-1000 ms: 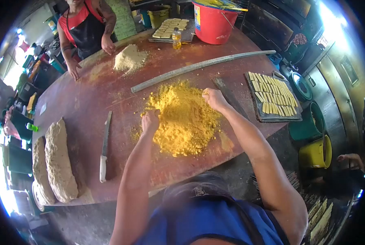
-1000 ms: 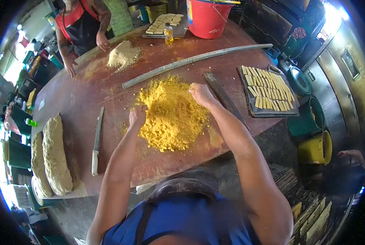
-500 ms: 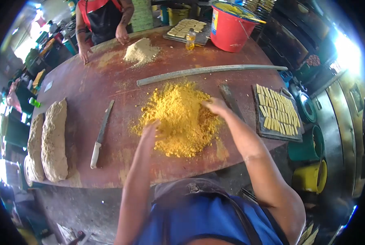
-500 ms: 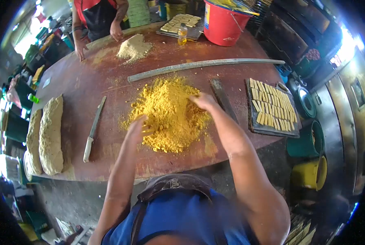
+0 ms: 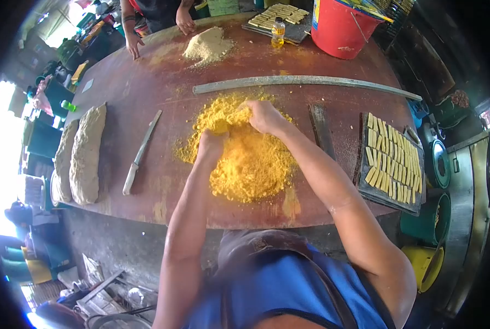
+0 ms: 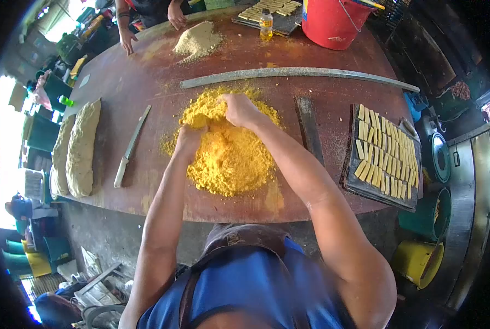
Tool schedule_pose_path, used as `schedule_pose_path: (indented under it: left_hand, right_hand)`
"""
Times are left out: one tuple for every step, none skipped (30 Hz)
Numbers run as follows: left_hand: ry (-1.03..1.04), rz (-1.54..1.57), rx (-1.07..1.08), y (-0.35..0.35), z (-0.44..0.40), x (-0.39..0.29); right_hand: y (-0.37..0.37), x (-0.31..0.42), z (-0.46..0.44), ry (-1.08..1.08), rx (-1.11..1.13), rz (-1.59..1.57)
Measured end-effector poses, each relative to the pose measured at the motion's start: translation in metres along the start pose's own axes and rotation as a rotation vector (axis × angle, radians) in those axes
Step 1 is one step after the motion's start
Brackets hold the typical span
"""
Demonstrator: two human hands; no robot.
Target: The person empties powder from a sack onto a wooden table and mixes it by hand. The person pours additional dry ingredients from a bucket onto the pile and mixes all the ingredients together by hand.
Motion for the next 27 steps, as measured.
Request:
schedule_pose_path:
  left_hand:
    - [-0.005, -0.004, 0.003, 0.0, 0.002, 0.0]
    - [0.095, -0.13, -0.073, -0.004, 0.002, -0.004]
    - [0.197, -0.254, -0.149, -0.007, 0.003, -0.011]
    - [0.27, -0.255, -0.162, -0.009, 0.011, -0.02]
    - [0.274, -0.253, -0.158, -0.009, 0.008, -0.017]
    - [0.257, -0.284, -0.127, -0.009, 0.003, -0.014]
    - [0.243, -0.313, -0.097, -0.008, -0.002, -0.01]
    - [0.254, -0.31, -0.09, -0.008, -0.006, -0.008]
    - [0.203, -0.372, -0.033, -0.009, -0.01, -0.007]
    - [0.155, -0.435, 0.023, -0.011, -0.013, -0.005]
    - [0.17, -0.435, 0.033, -0.016, -0.014, -0.003]
    - [0.171, -0.441, 0.076, -0.02, -0.012, 0.005]
    - [0.173, -0.443, 0.119, -0.026, -0.009, 0.014]
    - [0.427, -0.465, -0.011, -0.028, -0.013, 0.047]
    - [0.44, -0.454, 0.002, -0.034, 0.001, 0.059]
    - [0.368, -0.366, 0.085, -0.038, 0.013, 0.068]
    - [0.334, -0.326, 0.17, -0.04, 0.028, 0.061]
    - [0.297, -0.287, 0.253, -0.041, 0.043, 0.054]
    - [0.306, -0.288, 0.302, -0.03, 0.054, 0.047]
    - [0.316, -0.288, 0.351, -0.019, 0.065, 0.04]
    - [0.556, -0.368, 0.326, 0.001, 0.064, 0.044]
    - [0.794, -0.442, 0.293, 0.015, 0.063, 0.049]
    - [0.803, -0.431, 0.303, 0.022, 0.054, 0.058]
    - [0.764, -0.457, 0.342, 0.029, 0.041, 0.065]
    - [0.725, -0.486, 0.375, 0.023, 0.037, 0.059]
    - [0.836, -0.38, 0.332, 0.01, 0.039, 0.054]
    - [0.837, -0.373, 0.33, 0.002, 0.037, 0.049]
  right_hand:
    - [-0.002, 0.0, 0.001, 0.024, -0.064, 0.026]
    - [-0.002, 0.002, 0.0, -0.041, -0.103, 0.128]
    - [-0.002, 0.001, 0.0, -0.039, -0.106, 0.127]
    - [-0.004, 0.0, 0.0, -0.073, -0.168, 0.16]
    - [-0.005, 0.0, 0.002, -0.107, -0.231, 0.195]
    - [-0.004, 0.0, 0.004, -0.1, -0.237, 0.197]
    - [0.0, -0.002, 0.006, 0.023, -0.172, 0.141]
    - [0.003, -0.004, 0.009, 0.147, -0.11, 0.082]
    - [0.009, -0.012, 0.01, 0.153, -0.125, 0.084]
    - [0.021, -0.026, 0.009, 0.08, -0.078, 0.085]
    - [0.028, -0.037, 0.013, 0.01, -0.03, 0.087]
    - [0.024, -0.041, 0.028, 0.026, -0.041, 0.087]
    - [0.015, -0.047, 0.047, 0.115, -0.077, 0.083]
    - [0.012, -0.056, 0.068, 0.205, -0.129, 0.105]
    - [0.008, -0.066, 0.089, 0.296, -0.178, 0.124]
    - [0.02, -0.069, 0.103, 0.347, -0.217, 0.153]
    - [0.031, -0.072, 0.116, 0.399, -0.255, 0.18]
    - [0.055, -0.08, 0.122, 0.559, -0.173, 0.198]
    - [0.073, -0.087, 0.12, 0.648, -0.139, 0.204]
    - [0.09, -0.094, 0.117, 0.738, -0.103, 0.214]
    - [0.106, -0.092, 0.105, 0.635, -0.214, 0.117]
    - [0.115, -0.085, 0.098, 0.527, -0.321, 0.023]
    - [0.116, -0.074, 0.098, 0.54, -0.331, 0.03]
    - [0.107, -0.055, 0.097, 0.508, -0.43, 0.015]
    - [0.094, -0.04, 0.096, 0.468, -0.53, 0.001]
    - [0.083, -0.028, 0.093, 0.467, -0.537, 0.009]
    - [0.074, -0.019, 0.09, 0.44, -0.491, -0.012]
Point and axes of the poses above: each hand's wrist, its own z-axis away from the middle knuckle, its own y-axis out of the palm, x = y × z, the point moved 3 cm from there along -z, towards the middle knuckle, and after that the axes turned 11 degrees about y, right-handed, at the moved point
